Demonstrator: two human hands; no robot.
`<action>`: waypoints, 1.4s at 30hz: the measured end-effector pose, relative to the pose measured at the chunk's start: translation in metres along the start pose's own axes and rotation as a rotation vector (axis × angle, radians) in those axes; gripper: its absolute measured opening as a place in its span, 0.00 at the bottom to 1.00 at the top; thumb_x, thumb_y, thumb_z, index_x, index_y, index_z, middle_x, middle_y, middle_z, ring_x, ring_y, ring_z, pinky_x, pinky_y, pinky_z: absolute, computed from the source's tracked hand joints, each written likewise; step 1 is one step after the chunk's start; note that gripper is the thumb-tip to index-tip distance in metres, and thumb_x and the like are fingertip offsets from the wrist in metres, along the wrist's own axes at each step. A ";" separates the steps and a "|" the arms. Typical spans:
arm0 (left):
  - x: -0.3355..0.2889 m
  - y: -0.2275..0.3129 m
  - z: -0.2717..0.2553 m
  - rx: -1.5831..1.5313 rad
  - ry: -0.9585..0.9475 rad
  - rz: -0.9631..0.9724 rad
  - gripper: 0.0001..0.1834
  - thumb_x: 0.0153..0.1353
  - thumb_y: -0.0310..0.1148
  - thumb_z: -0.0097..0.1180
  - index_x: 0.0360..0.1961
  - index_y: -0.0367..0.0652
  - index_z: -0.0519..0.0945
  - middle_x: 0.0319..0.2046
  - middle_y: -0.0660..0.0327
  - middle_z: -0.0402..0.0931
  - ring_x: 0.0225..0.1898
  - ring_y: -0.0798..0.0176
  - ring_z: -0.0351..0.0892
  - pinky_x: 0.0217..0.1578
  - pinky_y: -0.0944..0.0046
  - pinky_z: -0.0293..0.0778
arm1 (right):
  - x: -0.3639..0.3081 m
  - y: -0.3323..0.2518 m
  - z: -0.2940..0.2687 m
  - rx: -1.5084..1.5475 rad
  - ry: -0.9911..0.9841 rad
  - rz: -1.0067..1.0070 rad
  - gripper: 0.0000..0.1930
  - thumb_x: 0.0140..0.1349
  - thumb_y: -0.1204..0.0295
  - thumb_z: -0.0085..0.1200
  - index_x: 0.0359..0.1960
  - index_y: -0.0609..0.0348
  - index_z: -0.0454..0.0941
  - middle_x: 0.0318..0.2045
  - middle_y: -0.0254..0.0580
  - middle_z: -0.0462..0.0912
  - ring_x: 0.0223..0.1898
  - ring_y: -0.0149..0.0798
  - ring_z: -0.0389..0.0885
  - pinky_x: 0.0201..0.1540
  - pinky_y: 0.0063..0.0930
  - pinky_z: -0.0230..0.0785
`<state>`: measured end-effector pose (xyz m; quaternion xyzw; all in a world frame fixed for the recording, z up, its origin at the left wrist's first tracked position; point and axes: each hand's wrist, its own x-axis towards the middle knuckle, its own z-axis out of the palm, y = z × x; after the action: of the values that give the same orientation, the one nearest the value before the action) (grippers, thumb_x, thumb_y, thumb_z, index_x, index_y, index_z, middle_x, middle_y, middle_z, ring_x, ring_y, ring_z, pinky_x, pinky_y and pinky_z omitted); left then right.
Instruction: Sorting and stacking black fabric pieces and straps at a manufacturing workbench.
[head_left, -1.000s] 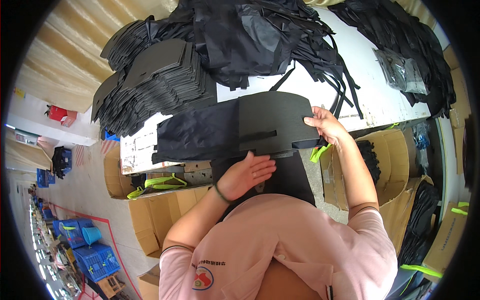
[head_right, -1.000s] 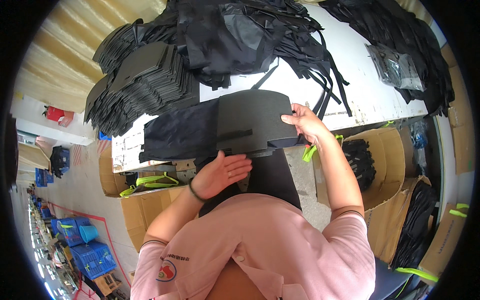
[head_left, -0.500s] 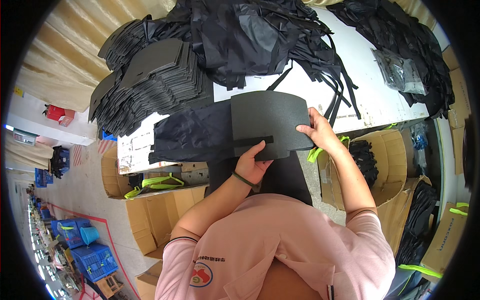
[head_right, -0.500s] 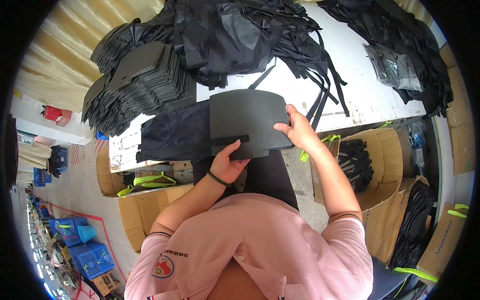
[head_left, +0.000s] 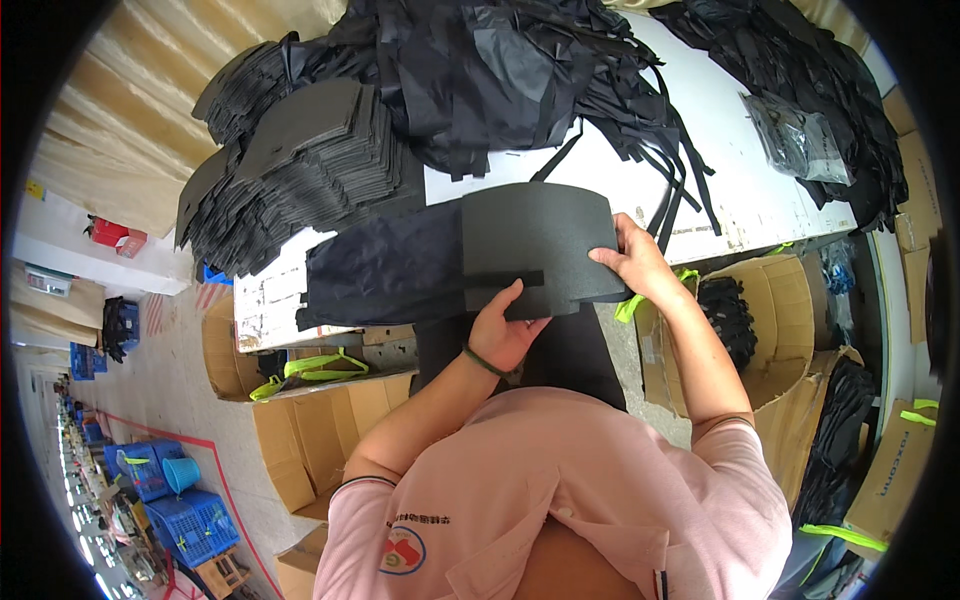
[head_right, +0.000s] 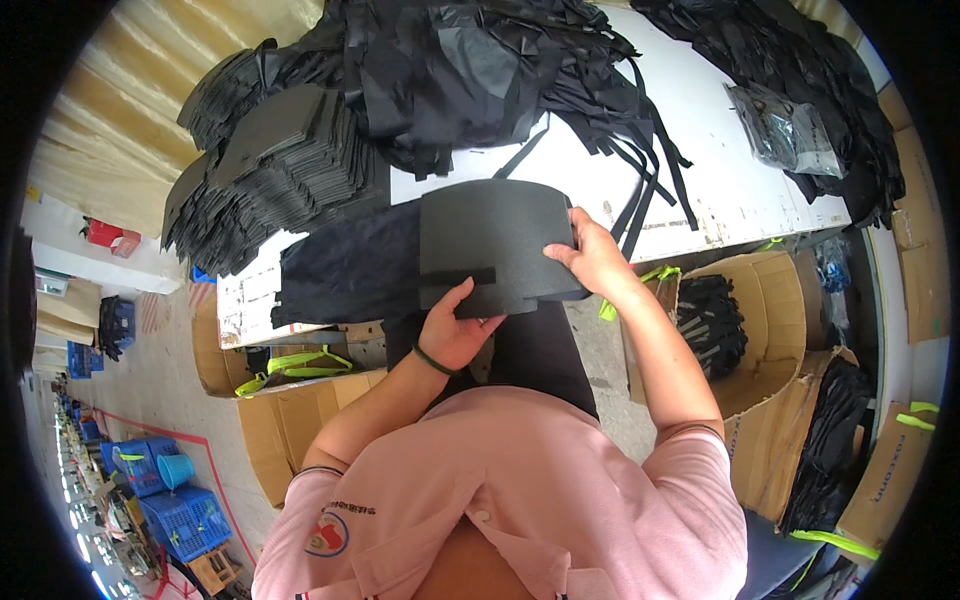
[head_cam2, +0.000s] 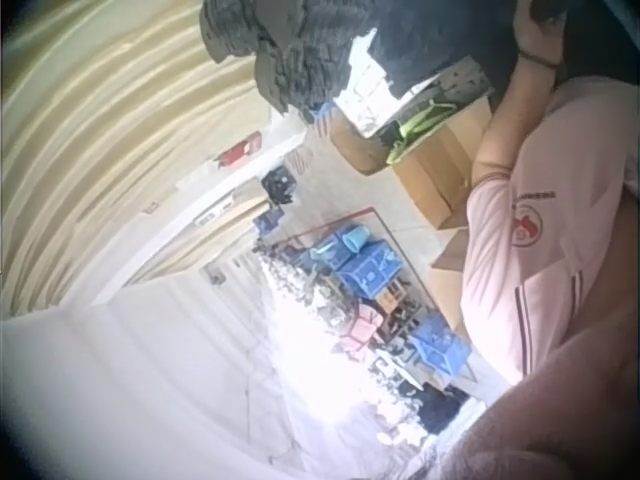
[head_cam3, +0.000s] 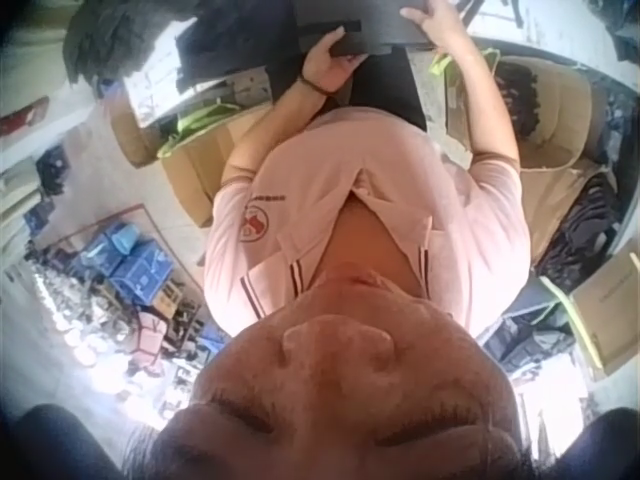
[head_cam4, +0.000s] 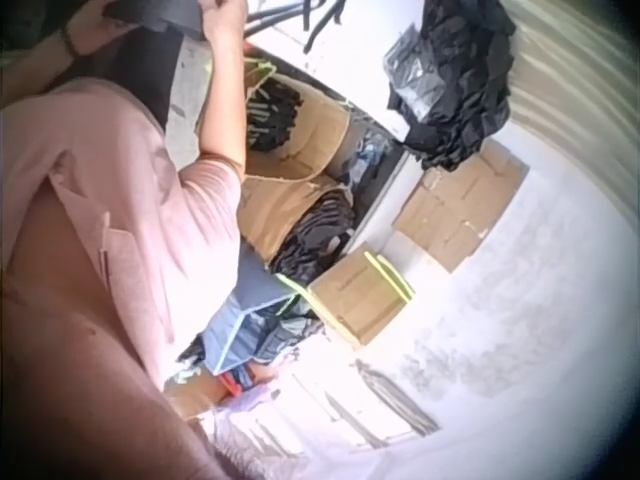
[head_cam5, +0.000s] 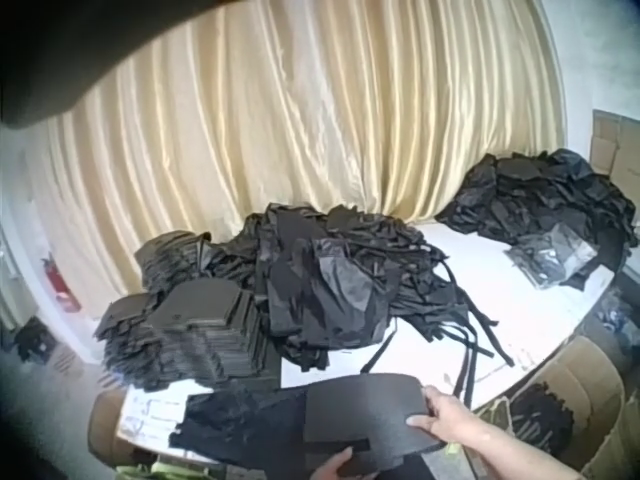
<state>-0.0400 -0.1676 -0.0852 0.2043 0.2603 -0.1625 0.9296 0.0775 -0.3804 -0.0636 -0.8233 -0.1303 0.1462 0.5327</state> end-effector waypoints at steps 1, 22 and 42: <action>-0.007 0.003 0.005 -0.024 -0.029 -0.091 0.17 0.66 0.37 0.51 0.54 0.45 0.73 0.48 0.61 0.78 0.50 0.59 0.77 0.52 0.55 0.74 | -0.001 -0.003 -0.002 0.151 -0.006 0.017 0.23 0.53 0.71 0.65 0.48 0.68 0.68 0.30 0.51 0.79 0.35 0.42 0.80 0.42 0.33 0.70; 0.025 0.025 -0.004 2.574 -0.387 0.717 0.52 0.50 0.60 0.60 0.72 0.56 0.49 0.72 0.53 0.43 0.72 0.43 0.39 0.63 0.28 0.37 | 0.237 -0.038 0.016 -1.009 0.027 -0.288 0.21 0.57 0.60 0.59 0.52 0.50 0.78 0.71 0.47 0.50 0.73 0.50 0.41 0.69 0.56 0.39; 0.028 0.129 0.131 0.872 -0.191 1.299 0.33 0.52 0.28 0.67 0.57 0.32 0.64 0.51 0.52 0.70 0.50 0.61 0.71 0.51 0.63 0.67 | 0.110 -0.332 0.022 0.203 -0.342 -0.611 0.15 0.59 0.80 0.55 0.48 0.66 0.71 0.27 0.33 0.72 0.30 0.28 0.78 0.34 0.25 0.80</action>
<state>0.0901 -0.1225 0.0399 0.6469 -0.0795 0.3090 0.6927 0.1512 -0.1894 0.2203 -0.6532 -0.4421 0.1281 0.6012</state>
